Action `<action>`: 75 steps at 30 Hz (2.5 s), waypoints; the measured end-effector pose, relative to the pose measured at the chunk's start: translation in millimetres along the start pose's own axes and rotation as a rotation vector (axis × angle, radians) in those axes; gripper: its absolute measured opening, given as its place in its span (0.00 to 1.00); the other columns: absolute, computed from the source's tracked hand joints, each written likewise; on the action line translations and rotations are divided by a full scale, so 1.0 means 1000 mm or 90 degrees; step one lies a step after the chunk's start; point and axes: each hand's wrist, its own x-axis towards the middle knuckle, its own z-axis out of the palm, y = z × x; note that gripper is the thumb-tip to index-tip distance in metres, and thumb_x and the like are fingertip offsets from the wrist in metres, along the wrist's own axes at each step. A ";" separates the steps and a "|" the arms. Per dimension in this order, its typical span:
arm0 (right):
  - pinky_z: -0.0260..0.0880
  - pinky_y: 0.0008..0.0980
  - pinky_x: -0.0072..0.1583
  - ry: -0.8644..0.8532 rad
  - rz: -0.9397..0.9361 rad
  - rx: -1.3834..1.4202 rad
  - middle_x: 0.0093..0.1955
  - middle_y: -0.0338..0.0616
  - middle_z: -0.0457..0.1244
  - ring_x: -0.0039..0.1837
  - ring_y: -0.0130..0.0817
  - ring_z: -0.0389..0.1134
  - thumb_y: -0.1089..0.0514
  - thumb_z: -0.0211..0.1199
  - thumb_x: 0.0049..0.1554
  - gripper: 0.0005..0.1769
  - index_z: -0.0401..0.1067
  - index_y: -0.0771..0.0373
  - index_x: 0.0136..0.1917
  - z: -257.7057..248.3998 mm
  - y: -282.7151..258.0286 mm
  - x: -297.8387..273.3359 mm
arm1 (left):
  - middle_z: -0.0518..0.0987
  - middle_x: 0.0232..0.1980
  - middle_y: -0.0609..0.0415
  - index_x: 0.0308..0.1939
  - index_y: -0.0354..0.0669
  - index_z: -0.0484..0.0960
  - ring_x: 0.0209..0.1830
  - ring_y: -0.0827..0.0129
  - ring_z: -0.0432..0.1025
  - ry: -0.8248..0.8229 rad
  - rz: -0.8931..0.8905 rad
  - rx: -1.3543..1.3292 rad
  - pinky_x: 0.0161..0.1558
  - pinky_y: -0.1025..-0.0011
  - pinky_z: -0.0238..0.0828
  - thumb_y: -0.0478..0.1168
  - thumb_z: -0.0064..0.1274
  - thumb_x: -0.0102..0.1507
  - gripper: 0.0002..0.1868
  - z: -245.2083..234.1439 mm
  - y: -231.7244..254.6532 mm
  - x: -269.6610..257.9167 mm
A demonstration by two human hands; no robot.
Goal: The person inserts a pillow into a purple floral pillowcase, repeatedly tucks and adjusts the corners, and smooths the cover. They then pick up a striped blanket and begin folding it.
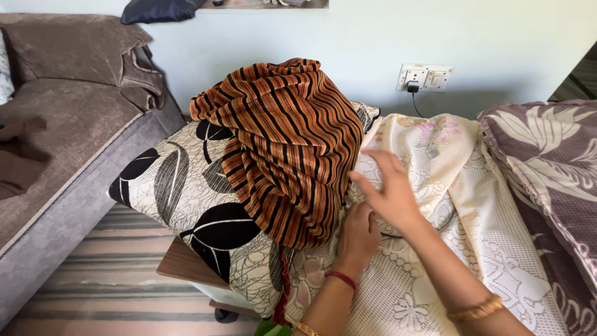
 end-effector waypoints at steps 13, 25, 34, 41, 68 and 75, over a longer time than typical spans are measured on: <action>0.64 0.43 0.58 -0.009 -0.014 0.112 0.53 0.48 0.63 0.56 0.46 0.63 0.50 0.70 0.56 0.20 0.68 0.60 0.56 0.073 -0.019 0.042 | 0.80 0.52 0.33 0.61 0.29 0.72 0.51 0.44 0.76 0.122 -0.035 -0.266 0.52 0.57 0.71 0.47 0.36 0.71 0.24 -0.003 -0.021 0.008; 0.63 0.37 0.51 0.035 -0.004 0.183 0.42 0.44 0.60 0.47 0.39 0.59 0.59 0.67 0.59 0.12 0.64 0.61 0.45 0.083 0.000 0.020 | 0.81 0.57 0.41 0.63 0.35 0.72 0.55 0.54 0.78 0.061 -0.197 -0.221 0.53 0.61 0.73 0.43 0.47 0.66 0.24 -0.018 -0.006 0.011; 0.60 0.25 0.44 0.018 0.068 0.296 0.39 0.38 0.59 0.40 0.26 0.57 0.59 0.65 0.61 0.11 0.62 0.59 0.47 0.079 0.012 0.012 | 0.82 0.55 0.43 0.66 0.39 0.71 0.52 0.59 0.78 0.055 -0.239 -0.245 0.50 0.66 0.74 0.40 0.45 0.67 0.23 -0.010 -0.016 0.011; 0.62 0.22 0.48 0.165 0.148 0.708 0.43 0.30 0.61 0.45 0.20 0.60 0.66 0.61 0.64 0.08 0.65 0.56 0.48 0.047 0.052 0.023 | 0.84 0.52 0.46 0.57 0.39 0.80 0.50 0.66 0.79 0.083 -0.132 -0.223 0.50 0.70 0.75 0.44 0.49 0.71 0.15 0.026 -0.058 0.003; 0.68 0.24 0.51 0.261 0.539 0.382 0.49 0.43 0.66 0.48 0.25 0.66 0.52 0.70 0.58 0.21 0.68 0.66 0.58 -0.012 0.181 -0.001 | 0.80 0.50 0.38 0.58 0.34 0.73 0.51 0.46 0.76 0.046 0.183 -0.107 0.54 0.56 0.73 0.31 0.49 0.59 0.21 -0.016 0.003 0.054; 0.71 0.25 0.47 0.281 0.553 0.424 0.48 0.46 0.67 0.45 0.28 0.69 0.53 0.71 0.57 0.23 0.67 0.67 0.59 -0.015 0.184 0.001 | 0.81 0.35 0.39 0.50 0.36 0.78 0.37 0.49 0.79 -0.059 0.037 -0.099 0.43 0.57 0.75 0.44 0.46 0.66 0.15 -0.014 0.039 0.142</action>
